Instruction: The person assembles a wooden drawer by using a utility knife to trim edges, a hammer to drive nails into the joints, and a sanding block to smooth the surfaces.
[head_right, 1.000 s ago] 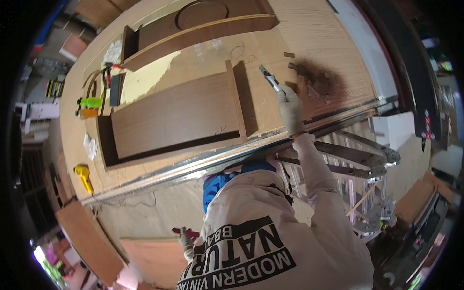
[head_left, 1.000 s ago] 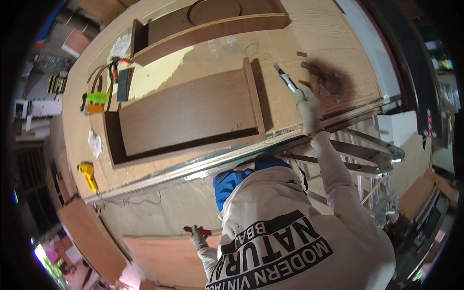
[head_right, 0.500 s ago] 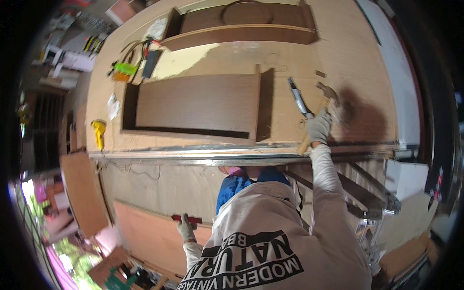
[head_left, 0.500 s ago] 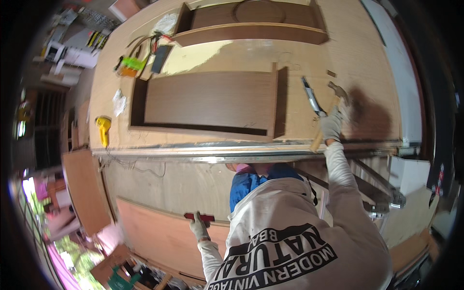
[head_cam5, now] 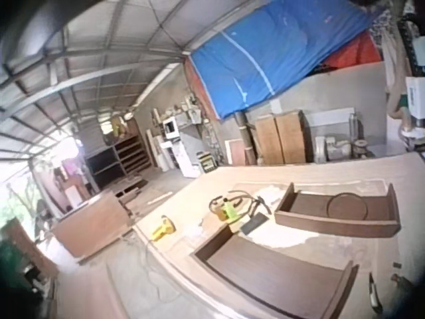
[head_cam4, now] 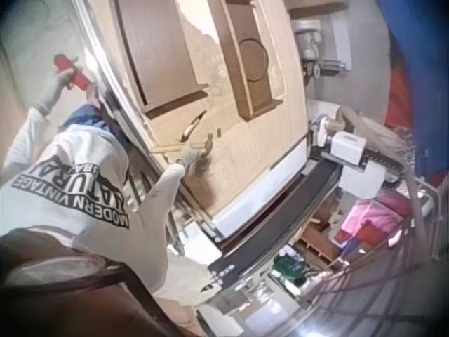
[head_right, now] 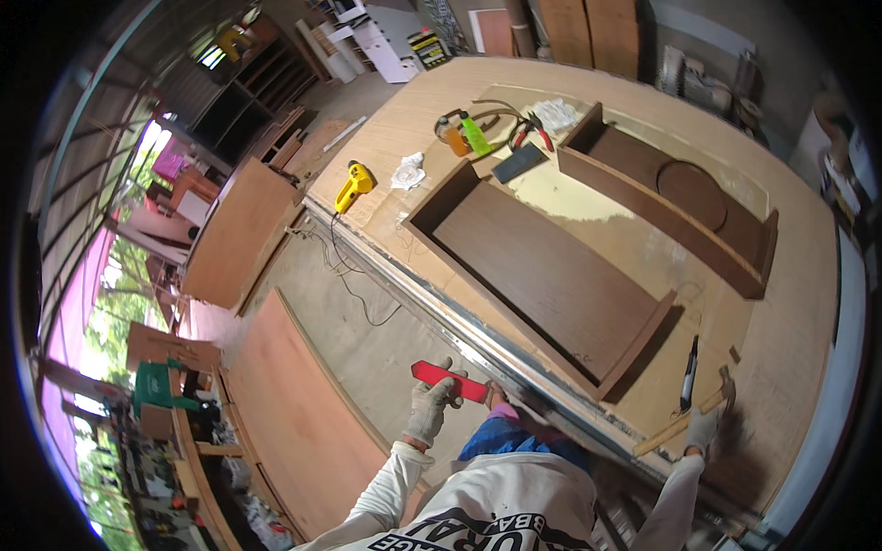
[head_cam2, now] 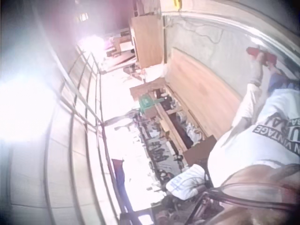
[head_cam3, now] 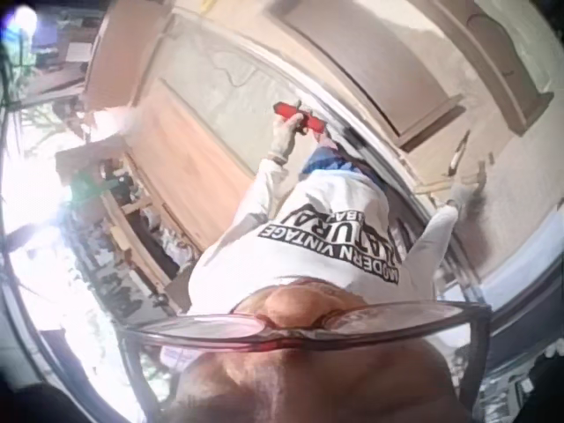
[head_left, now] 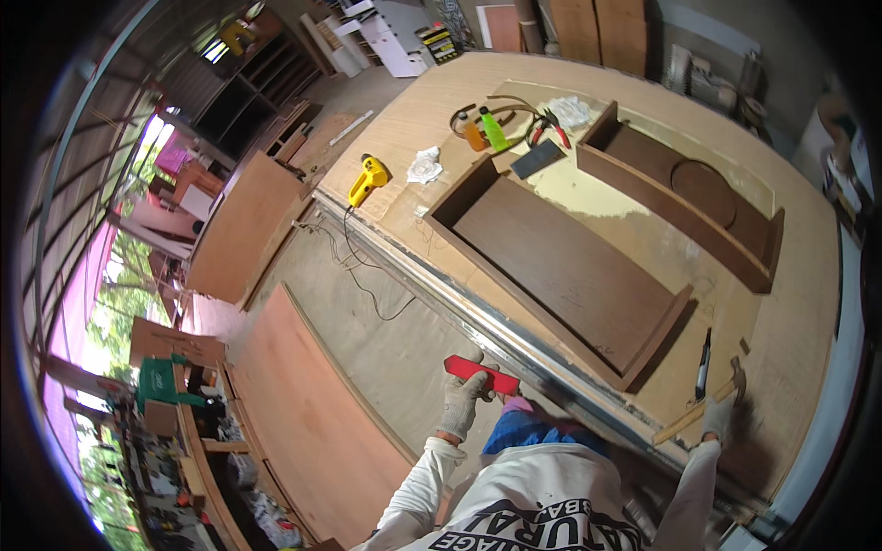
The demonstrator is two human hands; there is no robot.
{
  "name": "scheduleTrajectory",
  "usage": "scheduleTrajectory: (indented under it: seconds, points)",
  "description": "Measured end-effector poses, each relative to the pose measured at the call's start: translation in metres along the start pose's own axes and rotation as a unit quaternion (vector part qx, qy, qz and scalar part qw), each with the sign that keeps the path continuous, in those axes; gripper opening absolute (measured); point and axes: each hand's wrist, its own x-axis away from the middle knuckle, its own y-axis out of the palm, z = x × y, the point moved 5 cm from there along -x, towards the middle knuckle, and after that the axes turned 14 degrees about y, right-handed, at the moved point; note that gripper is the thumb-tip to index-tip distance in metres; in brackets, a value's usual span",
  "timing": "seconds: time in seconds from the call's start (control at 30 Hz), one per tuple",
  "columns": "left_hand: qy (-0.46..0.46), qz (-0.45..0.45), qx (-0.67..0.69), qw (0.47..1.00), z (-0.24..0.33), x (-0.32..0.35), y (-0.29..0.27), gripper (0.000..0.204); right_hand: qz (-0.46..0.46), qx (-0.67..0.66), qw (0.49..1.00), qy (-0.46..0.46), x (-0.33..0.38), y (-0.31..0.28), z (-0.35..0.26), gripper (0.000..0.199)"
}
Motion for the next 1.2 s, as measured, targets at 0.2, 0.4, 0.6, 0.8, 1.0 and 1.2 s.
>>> scheduleTrajectory:
  seconds: [0.2,0.4,0.6,0.8,1.0,1.2]
  points:
    - [0.076,-0.042,-0.001,0.996,0.008,-0.058,0.002,0.057,0.071,0.400,0.907,-0.112,-0.106,-0.024,0.040,0.025]
    - [0.059,0.045,0.264,0.962,0.092,-0.105,-0.067,0.044,-0.192,-0.328,0.903,0.201,-0.022,-0.032,-0.010,0.017]
    - [0.043,-0.010,0.351,0.935,0.109,-0.152,-0.096,0.041,-0.161,-0.585,0.794,0.036,0.180,-0.025,-0.159,0.013]
    - [0.013,-0.054,0.327,0.943,0.134,-0.192,-0.141,0.040,-0.317,-0.594,0.738,-0.040,0.379,0.113,-0.291,0.032]
    - [-0.005,-0.105,0.293,0.950,0.174,-0.210,-0.183,0.040,-0.343,-0.408,0.843,-0.066,0.523,0.280,-0.426,0.019]
    - [-0.008,-0.054,0.334,0.941,0.184,-0.216,-0.221,0.044,-0.421,-0.359,0.826,-0.106,0.615,0.361,-0.491,0.024]
